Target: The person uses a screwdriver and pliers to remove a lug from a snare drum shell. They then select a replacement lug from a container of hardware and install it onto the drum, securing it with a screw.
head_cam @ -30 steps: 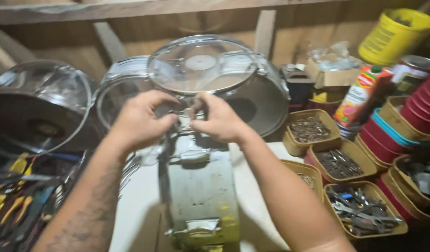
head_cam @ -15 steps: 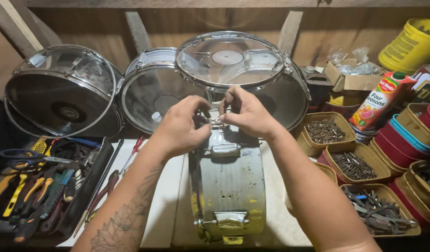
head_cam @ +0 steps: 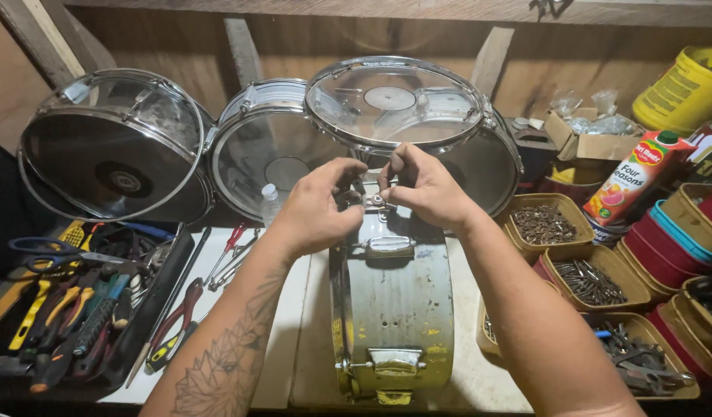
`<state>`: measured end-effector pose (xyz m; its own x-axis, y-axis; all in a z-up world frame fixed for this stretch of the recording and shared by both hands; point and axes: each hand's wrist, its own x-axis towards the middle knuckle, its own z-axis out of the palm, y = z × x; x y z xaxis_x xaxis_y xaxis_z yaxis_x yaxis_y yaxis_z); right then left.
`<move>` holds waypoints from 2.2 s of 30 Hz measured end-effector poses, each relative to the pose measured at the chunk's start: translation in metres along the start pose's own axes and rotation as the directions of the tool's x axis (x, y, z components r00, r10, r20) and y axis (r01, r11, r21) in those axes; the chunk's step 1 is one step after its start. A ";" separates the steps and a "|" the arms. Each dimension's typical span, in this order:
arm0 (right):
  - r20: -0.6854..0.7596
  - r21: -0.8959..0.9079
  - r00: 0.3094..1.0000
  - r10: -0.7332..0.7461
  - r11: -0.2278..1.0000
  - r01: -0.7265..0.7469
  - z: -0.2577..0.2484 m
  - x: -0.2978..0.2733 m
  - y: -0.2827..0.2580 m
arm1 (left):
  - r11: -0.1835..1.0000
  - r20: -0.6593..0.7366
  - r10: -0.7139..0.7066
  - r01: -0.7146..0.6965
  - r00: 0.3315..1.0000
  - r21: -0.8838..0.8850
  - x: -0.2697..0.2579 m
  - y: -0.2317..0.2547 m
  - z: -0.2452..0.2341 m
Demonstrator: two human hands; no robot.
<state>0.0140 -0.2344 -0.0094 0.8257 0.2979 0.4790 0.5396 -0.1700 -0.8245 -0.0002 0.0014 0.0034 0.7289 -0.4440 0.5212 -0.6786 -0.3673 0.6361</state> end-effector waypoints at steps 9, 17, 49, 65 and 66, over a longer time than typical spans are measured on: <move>0.011 0.035 1.000 -0.012 0.999 0.011 0.006 0.000 -0.005 | 0.961 0.022 -0.160 0.161 0.987 -0.226 0.000 -0.001 -0.013; 0.009 0.078 1.000 0.004 0.997 -0.005 0.003 0.000 0.000 | 0.952 0.021 -0.163 0.162 0.986 -0.258 0.003 -0.006 -0.011; -0.018 -0.077 1.000 -0.018 0.997 0.016 0.001 -0.003 -0.003 | 0.983 0.048 -0.155 0.159 0.987 -0.092 0.000 0.019 -0.016; -0.084 -0.196 0.993 -0.088 0.978 0.070 0.007 0.003 -0.004 | 0.983 0.005 0.083 -0.082 0.997 0.166 0.011 0.001 0.009; -0.017 -0.174 0.996 -0.087 0.981 0.082 0.008 -0.001 -0.016 | 0.984 0.025 0.064 -0.067 0.998 0.167 0.011 0.004 0.009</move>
<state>0.0031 -0.2246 0.0010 0.7785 0.2958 0.5535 0.6262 -0.3062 -0.7170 0.0046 -0.0120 0.0062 0.6814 -0.4869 0.5465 -0.7318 -0.4679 0.4955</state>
